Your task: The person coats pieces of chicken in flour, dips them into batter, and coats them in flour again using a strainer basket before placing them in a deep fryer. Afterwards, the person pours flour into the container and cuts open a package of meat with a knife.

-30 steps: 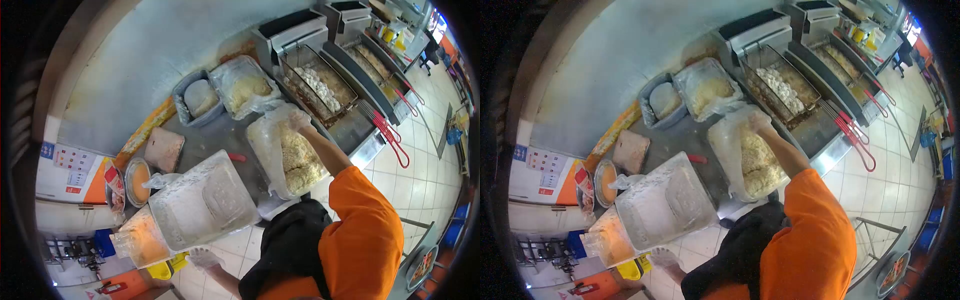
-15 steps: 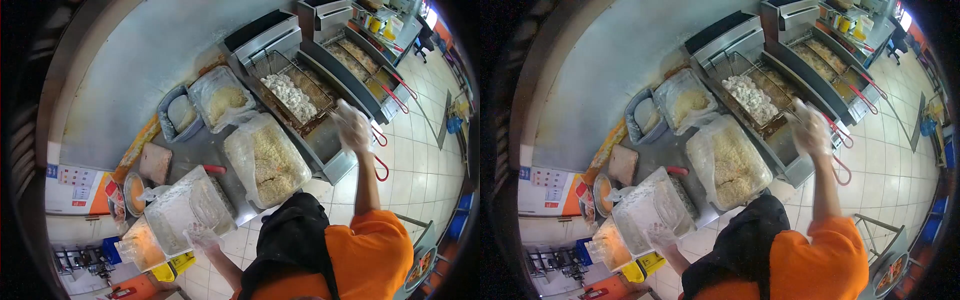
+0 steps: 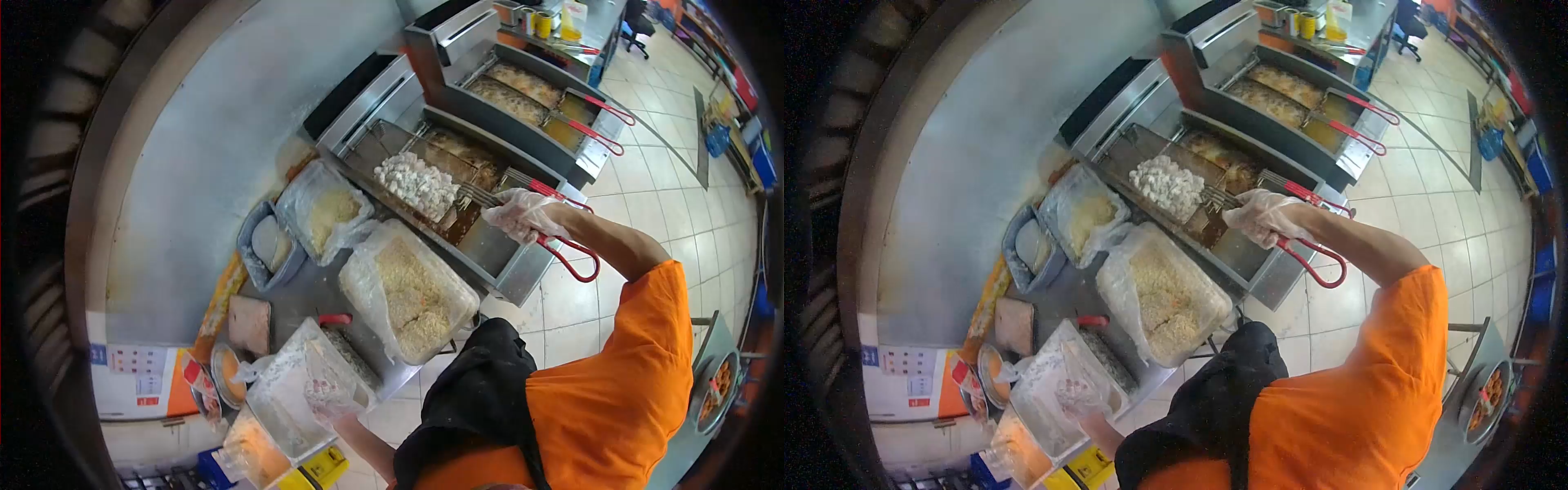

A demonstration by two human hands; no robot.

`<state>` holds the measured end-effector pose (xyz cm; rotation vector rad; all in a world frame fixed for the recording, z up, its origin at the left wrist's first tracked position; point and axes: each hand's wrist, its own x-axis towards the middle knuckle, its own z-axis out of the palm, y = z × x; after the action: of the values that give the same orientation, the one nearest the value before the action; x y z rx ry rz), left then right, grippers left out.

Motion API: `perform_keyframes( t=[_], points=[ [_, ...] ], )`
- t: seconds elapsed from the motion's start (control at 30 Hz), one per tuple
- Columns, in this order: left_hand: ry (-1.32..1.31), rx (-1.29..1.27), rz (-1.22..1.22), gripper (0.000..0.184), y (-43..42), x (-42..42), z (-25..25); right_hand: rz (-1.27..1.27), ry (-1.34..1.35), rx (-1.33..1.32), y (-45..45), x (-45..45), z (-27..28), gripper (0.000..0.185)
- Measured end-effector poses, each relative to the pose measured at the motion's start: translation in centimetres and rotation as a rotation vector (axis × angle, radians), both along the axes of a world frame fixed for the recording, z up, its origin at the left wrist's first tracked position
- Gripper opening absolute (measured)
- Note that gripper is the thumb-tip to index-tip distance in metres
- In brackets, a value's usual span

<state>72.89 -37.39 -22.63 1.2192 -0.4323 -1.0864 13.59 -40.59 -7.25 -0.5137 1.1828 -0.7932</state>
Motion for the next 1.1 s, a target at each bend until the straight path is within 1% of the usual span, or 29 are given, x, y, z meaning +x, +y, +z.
perform_keyframes(
  t=[0.03,0.07,0.1,0.17,0.23,0.27,0.3,0.37,0.43,0.57,0.63,0.7,0.73,0.83,0.87,0.97,1.0,1.03,1.1],
  points=[
    [0.017,-0.001,-0.013,0.064,-0.2,0.3,-0.5,-0.010,-0.026,-0.005,0.0,-0.1,0.2,0.019],
    [0.011,-0.007,-0.005,0.058,-0.4,0.2,-0.6,-0.009,0.167,-0.003,0.3,0.5,1.0,0.018],
    [0.005,-0.011,0.006,0.052,-0.6,0.1,-0.7,-0.067,0.298,0.052,0.6,1.2,1.5,0.013],
    [-0.038,-0.005,0.042,0.050,-0.6,-1.1,0.6,0.014,0.136,-0.002,1.6,0.1,1.0,0.014],
    [-0.109,0.012,0.094,0.051,0.1,-2.7,2.6,0.038,0.397,0.028,3.0,1.3,2.5,0.012],
    [-0.247,0.003,0.004,0.052,0.5,-1.2,1.6,0.056,0.349,-0.016,3.9,1.3,2.3,0.008],
    [-0.381,-0.006,-0.088,0.053,0.9,1.2,-0.2,-0.002,0.341,0.041,4.4,1.8,2.5,0.010],
    [-0.360,-0.034,-0.133,0.054,2.1,2.3,-1.3,-0.008,0.152,-0.009,4.9,1.3,1.9,0.014],
    [-0.065,-0.087,-0.029,0.054,2.6,2.0,-0.2,-0.019,0.191,0.024,4.8,1.3,1.1,0.017],
    [-0.034,-0.100,0.065,0.056,2.8,1.2,0.2,-0.024,0.288,0.072,2.9,1.9,-0.1,0.020],
    [-0.059,-0.105,0.091,0.058,3.0,1.1,0.2,-0.014,0.231,0.081,1.8,1.8,-1.8,0.021],
    [-0.122,-0.118,0.117,0.059,3.7,-0.2,1.8,0.014,0.191,0.088,0.6,1.4,-3.8,0.023],
    [-0.154,-0.122,0.133,0.059,4.3,-0.7,2.3,0.041,0.085,0.095,-0.1,0.8,-5.1,0.021],
    [-0.115,-0.029,0.221,0.066,4.6,2.1,0.5,0.045,0.113,0.107,-2.0,0.6,-7.8,0.023],
    [-0.098,0.004,0.238,0.068,4.7,2.3,0.9,0.043,0.218,0.156,-2.6,1.1,-7.3,0.023],
    [-0.077,0.107,0.269,0.072,5.3,1.7,1.5,0.182,0.507,-0.111,-3.5,-0.2,-8.6,0.023],
    [-0.095,0.133,0.268,0.072,5.6,1.3,1.9,0.582,1.083,-0.583,-4.3,-2.2,-10.5,0.021],
    [-0.115,0.147,0.264,0.073,5.4,1.3,2.3,0.972,1.619,-1.111,-5.4,-3.7,-12.0,0.018],
    [-0.098,0.061,0.326,0.068,5.6,0.5,2.8,0.946,1.513,-0.765,-5.4,-3.0,-9.0,0.018]
  ],
)
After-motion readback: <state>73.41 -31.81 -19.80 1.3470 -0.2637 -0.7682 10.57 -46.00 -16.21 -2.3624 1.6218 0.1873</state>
